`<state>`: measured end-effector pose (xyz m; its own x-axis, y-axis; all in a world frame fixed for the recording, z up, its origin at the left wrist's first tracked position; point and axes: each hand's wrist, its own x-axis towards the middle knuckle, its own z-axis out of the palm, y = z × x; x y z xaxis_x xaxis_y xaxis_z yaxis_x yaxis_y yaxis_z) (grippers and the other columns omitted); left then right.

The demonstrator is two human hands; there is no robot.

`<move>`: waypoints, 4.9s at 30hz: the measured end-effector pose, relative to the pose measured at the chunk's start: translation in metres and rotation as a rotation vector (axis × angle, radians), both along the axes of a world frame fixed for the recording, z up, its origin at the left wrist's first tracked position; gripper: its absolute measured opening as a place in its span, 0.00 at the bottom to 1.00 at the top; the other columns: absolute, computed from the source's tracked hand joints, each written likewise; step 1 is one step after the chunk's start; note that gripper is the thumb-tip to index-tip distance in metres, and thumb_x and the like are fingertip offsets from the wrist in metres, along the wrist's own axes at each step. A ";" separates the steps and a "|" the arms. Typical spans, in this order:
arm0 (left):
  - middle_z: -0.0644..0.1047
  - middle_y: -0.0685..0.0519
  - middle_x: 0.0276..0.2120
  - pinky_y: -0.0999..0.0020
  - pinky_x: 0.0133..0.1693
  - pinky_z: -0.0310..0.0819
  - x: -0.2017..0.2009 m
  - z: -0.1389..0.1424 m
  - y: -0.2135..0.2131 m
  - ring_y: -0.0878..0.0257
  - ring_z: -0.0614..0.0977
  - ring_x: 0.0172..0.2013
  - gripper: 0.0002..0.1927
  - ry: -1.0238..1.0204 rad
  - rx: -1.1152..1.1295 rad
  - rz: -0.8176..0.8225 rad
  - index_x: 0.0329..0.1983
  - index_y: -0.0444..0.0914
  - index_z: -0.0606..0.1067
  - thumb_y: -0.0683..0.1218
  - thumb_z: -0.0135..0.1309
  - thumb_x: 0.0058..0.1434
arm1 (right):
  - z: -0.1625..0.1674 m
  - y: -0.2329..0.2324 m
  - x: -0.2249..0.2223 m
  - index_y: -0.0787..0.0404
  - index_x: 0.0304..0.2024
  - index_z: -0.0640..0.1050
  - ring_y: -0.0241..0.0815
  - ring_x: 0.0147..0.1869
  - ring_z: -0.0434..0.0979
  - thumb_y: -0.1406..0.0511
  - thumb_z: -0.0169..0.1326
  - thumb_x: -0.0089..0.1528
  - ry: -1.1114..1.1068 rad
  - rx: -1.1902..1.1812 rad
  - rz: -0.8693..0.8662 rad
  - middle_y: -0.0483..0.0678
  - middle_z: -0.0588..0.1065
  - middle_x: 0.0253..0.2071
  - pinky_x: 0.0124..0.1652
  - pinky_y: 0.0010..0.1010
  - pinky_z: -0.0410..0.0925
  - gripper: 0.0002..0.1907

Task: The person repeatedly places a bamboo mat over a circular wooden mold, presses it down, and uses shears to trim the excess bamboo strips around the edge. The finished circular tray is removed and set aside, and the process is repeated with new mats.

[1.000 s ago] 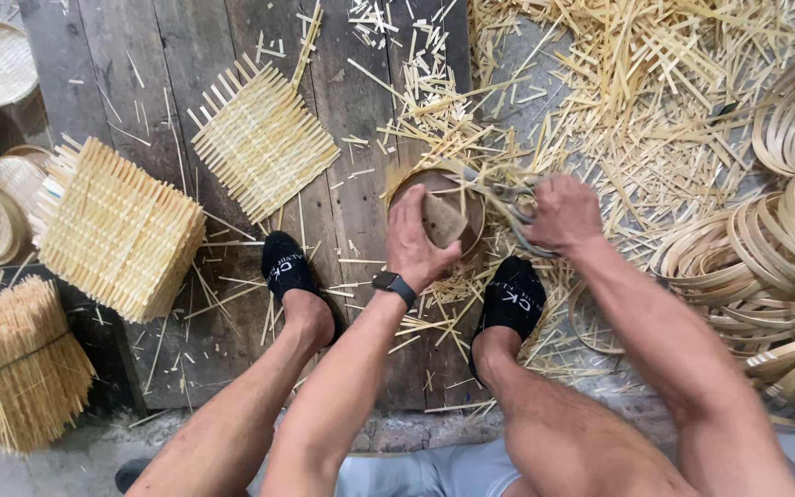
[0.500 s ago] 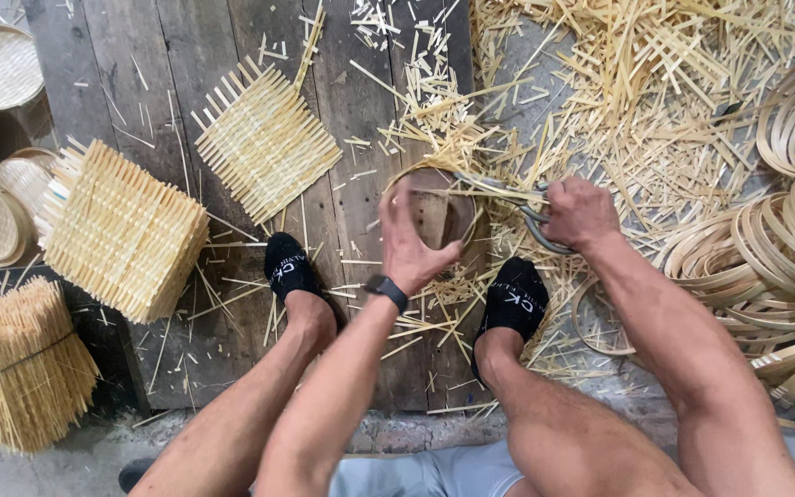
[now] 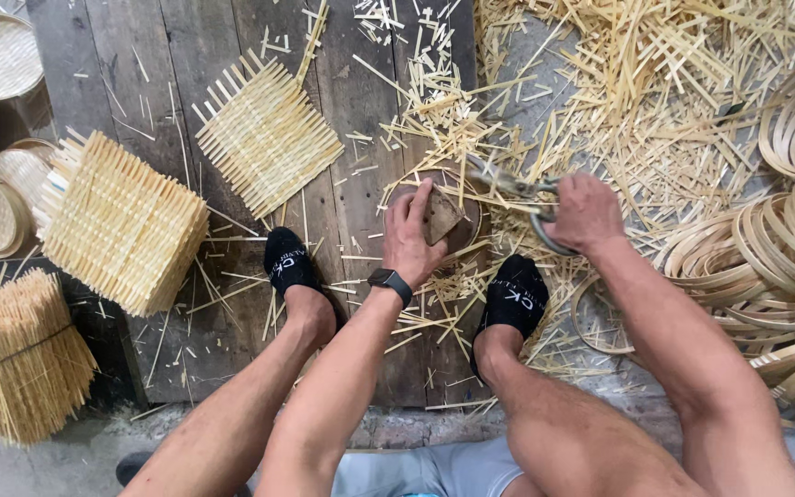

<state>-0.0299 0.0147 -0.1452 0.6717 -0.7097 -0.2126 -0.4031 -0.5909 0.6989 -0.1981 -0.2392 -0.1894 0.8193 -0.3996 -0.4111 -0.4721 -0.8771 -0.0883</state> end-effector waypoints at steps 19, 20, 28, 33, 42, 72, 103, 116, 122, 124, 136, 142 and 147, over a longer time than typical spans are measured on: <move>0.65 0.44 0.61 0.48 0.66 0.62 0.007 0.006 -0.008 0.41 0.66 0.63 0.44 -0.009 0.084 -0.239 0.64 0.58 0.72 0.43 0.67 0.39 | -0.018 0.005 0.010 0.55 0.35 0.74 0.36 0.31 0.69 0.55 0.56 0.61 0.075 -0.063 0.123 0.43 0.71 0.29 0.27 0.28 0.67 0.11; 0.66 0.45 0.61 0.49 0.66 0.62 0.013 0.006 -0.007 0.41 0.66 0.63 0.43 -0.005 0.084 -0.267 0.63 0.58 0.73 0.42 0.66 0.39 | -0.019 0.002 0.010 0.55 0.34 0.74 0.37 0.30 0.69 0.54 0.55 0.61 0.110 -0.002 0.090 0.43 0.71 0.29 0.28 0.29 0.67 0.13; 0.65 0.44 0.62 0.47 0.63 0.61 0.014 0.009 -0.007 0.41 0.66 0.62 0.43 -0.024 0.085 -0.296 0.59 0.58 0.75 0.41 0.67 0.35 | -0.003 -0.001 -0.006 0.59 0.35 0.75 0.41 0.32 0.69 0.48 0.57 0.59 -0.087 0.016 -0.006 0.47 0.70 0.30 0.30 0.31 0.67 0.22; 0.67 0.46 0.60 0.47 0.64 0.61 0.007 0.012 -0.007 0.42 0.66 0.61 0.44 -0.009 0.063 -0.240 0.60 0.58 0.75 0.41 0.66 0.34 | 0.001 0.028 -0.005 0.58 0.37 0.77 0.40 0.35 0.71 0.50 0.56 0.57 -0.069 -0.127 0.095 0.46 0.71 0.30 0.32 0.31 0.65 0.19; 0.63 0.41 0.64 0.47 0.62 0.61 0.028 -0.008 0.000 0.45 0.65 0.63 0.42 0.189 -0.056 -0.127 0.65 0.50 0.71 0.46 0.67 0.42 | -0.001 -0.006 -0.005 0.62 0.46 0.76 0.46 0.40 0.70 0.51 0.61 0.63 0.041 0.098 -0.478 0.52 0.70 0.36 0.40 0.40 0.68 0.22; 0.84 0.50 0.34 0.69 0.32 0.79 0.015 -0.071 0.048 0.63 0.83 0.31 0.15 0.878 -0.115 0.621 0.46 0.30 0.82 0.44 0.66 0.58 | -0.002 0.073 0.015 0.70 0.45 0.82 0.38 0.36 0.82 0.64 0.60 0.63 -0.193 1.224 -0.905 0.51 0.82 0.37 0.35 0.28 0.77 0.14; 0.82 0.45 0.43 0.62 0.45 0.80 0.000 0.013 0.048 0.57 0.84 0.43 0.20 0.293 -0.276 0.141 0.53 0.35 0.78 0.49 0.61 0.60 | 0.045 0.113 0.013 0.71 0.70 0.53 0.56 0.64 0.72 0.53 0.71 0.54 -0.438 0.939 -0.624 0.64 0.67 0.62 0.59 0.44 0.68 0.55; 0.85 0.44 0.30 0.58 0.28 0.77 0.021 -0.017 0.004 0.58 0.86 0.28 0.35 0.300 -0.123 0.351 0.45 0.38 0.85 0.67 0.34 0.74 | 0.065 0.118 0.038 0.65 0.54 0.66 0.48 0.46 0.82 0.59 0.71 0.45 -0.575 0.792 -0.571 0.56 0.77 0.47 0.45 0.37 0.78 0.40; 0.83 0.41 0.34 0.55 0.41 0.77 0.082 -0.054 0.052 0.49 0.83 0.37 0.24 0.201 -0.055 0.407 0.46 0.33 0.81 0.58 0.49 0.67 | 0.058 0.097 -0.002 0.65 0.54 0.68 0.45 0.40 0.85 0.63 0.64 0.43 -0.612 1.179 -0.742 0.54 0.76 0.43 0.40 0.37 0.78 0.37; 0.82 0.40 0.36 0.54 0.42 0.78 0.091 -0.056 0.066 0.45 0.84 0.39 0.20 0.084 0.164 0.171 0.48 0.36 0.83 0.52 0.52 0.60 | 0.058 0.091 -0.013 0.68 0.53 0.69 0.44 0.40 0.83 0.65 0.64 0.47 -0.709 1.146 -0.730 0.55 0.77 0.43 0.41 0.34 0.80 0.33; 0.84 0.51 0.39 0.64 0.40 0.83 0.134 -0.012 -0.040 0.60 0.85 0.37 0.23 0.791 -0.374 0.585 0.58 0.36 0.73 0.44 0.60 0.59 | 0.066 0.084 -0.022 0.71 0.51 0.76 0.45 0.33 0.83 0.58 0.56 0.55 -0.660 1.139 -0.774 0.54 0.82 0.35 0.36 0.32 0.76 0.27; 0.82 0.48 0.46 0.62 0.41 0.80 0.012 -0.031 -0.021 0.61 0.84 0.41 0.27 1.102 0.049 0.508 0.52 0.37 0.78 0.63 0.57 0.64 | 0.060 0.105 0.010 0.63 0.73 0.58 0.44 0.55 0.75 0.42 0.50 0.59 -0.620 1.655 -0.750 0.55 0.73 0.55 0.48 0.35 0.73 0.48; 0.84 0.48 0.42 0.66 0.46 0.80 0.045 -0.049 0.016 0.59 0.84 0.42 0.23 0.602 -0.347 0.555 0.48 0.36 0.80 0.54 0.65 0.56 | 0.046 0.114 0.032 0.60 0.67 0.67 0.43 0.55 0.78 0.44 0.49 0.62 -0.593 1.531 -0.856 0.49 0.77 0.53 0.51 0.39 0.73 0.39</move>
